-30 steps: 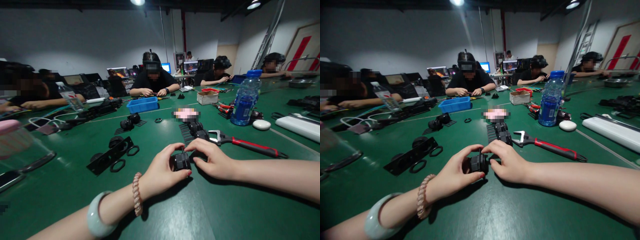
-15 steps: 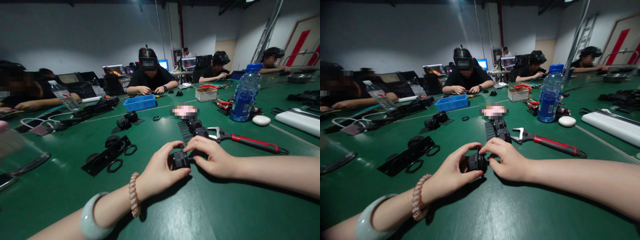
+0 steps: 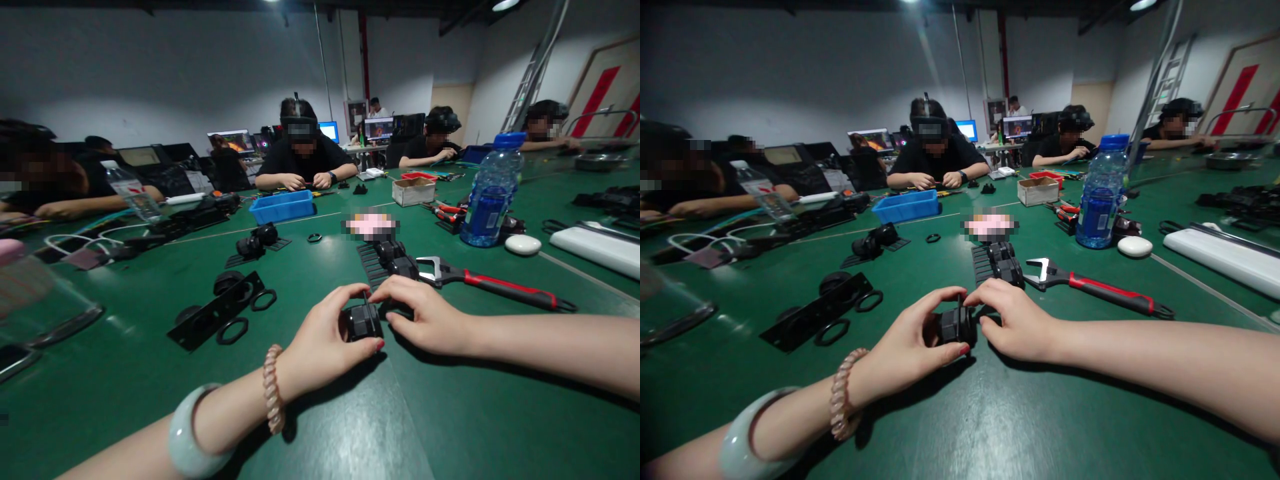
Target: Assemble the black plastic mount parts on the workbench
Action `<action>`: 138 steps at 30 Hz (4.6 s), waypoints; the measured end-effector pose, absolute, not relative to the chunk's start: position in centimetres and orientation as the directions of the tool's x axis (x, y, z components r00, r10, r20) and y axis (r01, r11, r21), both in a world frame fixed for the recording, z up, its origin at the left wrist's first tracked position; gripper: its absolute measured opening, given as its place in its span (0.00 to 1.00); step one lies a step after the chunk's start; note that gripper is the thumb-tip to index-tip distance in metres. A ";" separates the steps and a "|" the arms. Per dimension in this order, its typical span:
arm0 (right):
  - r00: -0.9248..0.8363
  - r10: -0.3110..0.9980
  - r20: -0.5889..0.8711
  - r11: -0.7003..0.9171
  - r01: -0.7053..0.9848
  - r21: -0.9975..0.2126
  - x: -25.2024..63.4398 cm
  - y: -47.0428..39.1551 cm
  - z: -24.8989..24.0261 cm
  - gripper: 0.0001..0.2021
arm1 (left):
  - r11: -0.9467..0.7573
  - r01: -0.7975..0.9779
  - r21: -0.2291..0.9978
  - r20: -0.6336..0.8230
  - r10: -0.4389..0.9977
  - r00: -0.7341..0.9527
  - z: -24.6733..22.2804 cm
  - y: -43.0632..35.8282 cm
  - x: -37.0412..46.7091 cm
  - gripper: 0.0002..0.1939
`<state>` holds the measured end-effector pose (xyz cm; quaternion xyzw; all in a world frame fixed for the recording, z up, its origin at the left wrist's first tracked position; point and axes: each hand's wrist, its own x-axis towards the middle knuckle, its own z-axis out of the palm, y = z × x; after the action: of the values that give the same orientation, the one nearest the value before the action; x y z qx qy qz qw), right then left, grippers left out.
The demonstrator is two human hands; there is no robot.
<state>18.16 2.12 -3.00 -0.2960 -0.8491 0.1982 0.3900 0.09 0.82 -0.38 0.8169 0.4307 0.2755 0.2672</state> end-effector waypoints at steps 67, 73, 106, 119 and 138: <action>-0.515 0.643 0.567 0.760 0.342 -0.553 18.2 2.0 -2.8 0.17 | -0.500 0.561 0.660 0.218 0.841 0.495 -0.6 1.0 0.0 0.29; -0.519 0.654 0.550 0.751 0.359 -0.554 18.2 2.1 -3.0 0.17 | -0.498 0.572 0.652 0.214 0.844 0.491 -0.6 1.1 0.0 0.29; -0.528 0.624 0.576 0.776 0.332 -0.536 18.3 1.9 -2.7 0.16 | -0.487 0.560 0.670 0.212 0.849 0.484 -0.4 1.0 0.2 0.29; -0.498 0.611 0.616 0.788 0.305 -0.535 18.3 1.8 -2.8 0.17 | -0.485 0.554 0.677 0.220 0.852 0.476 -0.4 0.9 0.2 0.28; -0.511 0.606 0.609 0.791 0.305 -0.531 18.3 1.7 -2.6 0.17 | -0.485 0.556 0.675 0.227 0.853 0.469 -0.5 1.0 0.3 0.29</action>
<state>18.28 1.72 -2.65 -0.2679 -0.8502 0.1813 0.4154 0.27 0.97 -0.53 0.8150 0.4323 0.2801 0.2654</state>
